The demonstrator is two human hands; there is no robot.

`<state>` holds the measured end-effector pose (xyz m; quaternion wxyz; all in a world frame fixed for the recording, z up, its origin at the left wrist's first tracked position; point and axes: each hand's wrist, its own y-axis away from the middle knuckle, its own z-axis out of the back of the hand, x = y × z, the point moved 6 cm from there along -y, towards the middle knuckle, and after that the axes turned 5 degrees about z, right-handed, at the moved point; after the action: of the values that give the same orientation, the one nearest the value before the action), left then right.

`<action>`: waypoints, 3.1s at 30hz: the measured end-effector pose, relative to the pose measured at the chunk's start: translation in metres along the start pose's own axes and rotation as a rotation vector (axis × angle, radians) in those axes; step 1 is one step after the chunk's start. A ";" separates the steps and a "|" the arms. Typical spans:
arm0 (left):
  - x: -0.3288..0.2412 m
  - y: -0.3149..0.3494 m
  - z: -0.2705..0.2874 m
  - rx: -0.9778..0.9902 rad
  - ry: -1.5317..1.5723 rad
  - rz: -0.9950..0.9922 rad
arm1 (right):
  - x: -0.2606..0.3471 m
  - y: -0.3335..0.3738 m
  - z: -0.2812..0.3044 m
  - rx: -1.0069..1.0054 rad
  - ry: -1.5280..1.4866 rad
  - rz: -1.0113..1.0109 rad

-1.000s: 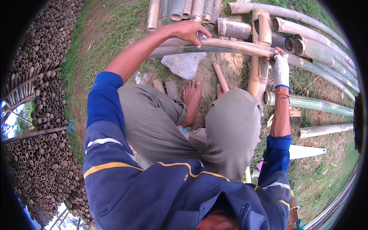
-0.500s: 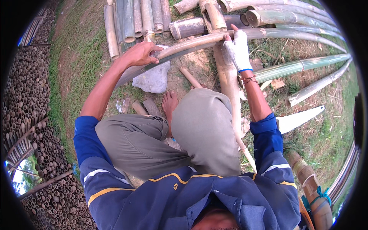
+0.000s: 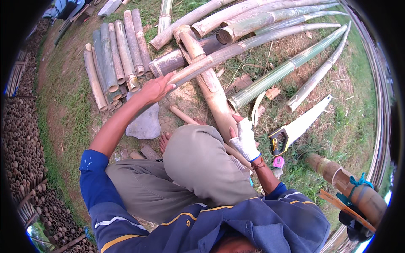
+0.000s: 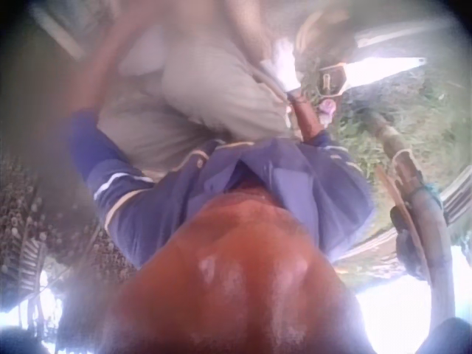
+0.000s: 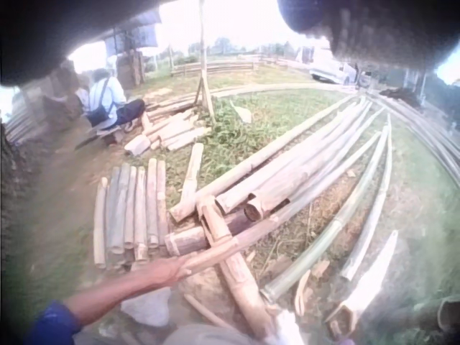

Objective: The person sits on the ground and uses a hand saw to cut bamboo poles into shorter sections. They position each pole on a support, saw through it, and then move the cut pieces aside.

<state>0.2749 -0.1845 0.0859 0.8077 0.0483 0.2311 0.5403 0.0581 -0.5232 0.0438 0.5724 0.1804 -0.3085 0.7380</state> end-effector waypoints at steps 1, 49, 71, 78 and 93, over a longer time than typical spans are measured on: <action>-0.005 -0.010 -0.006 0.018 0.011 0.021 | -0.020 0.027 0.012 -0.037 0.015 -0.072; 0.016 -0.026 -0.013 -0.046 0.284 0.267 | 0.074 -0.032 0.081 0.307 -1.041 -0.113; 0.003 -0.024 -0.003 -0.096 0.055 0.352 | 0.057 -0.035 0.039 0.013 -0.860 -0.263; -0.004 -0.020 -0.003 -0.055 0.053 0.421 | 0.053 0.051 0.064 0.158 -0.910 -0.332; -0.001 -0.021 0.002 -0.051 0.075 0.481 | 0.072 -0.070 0.014 0.149 -0.709 -0.209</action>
<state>0.2928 -0.1936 0.0811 0.6477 0.0613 0.2289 0.7241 0.1041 -0.4689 0.1168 0.4876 0.4962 -0.4127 0.5880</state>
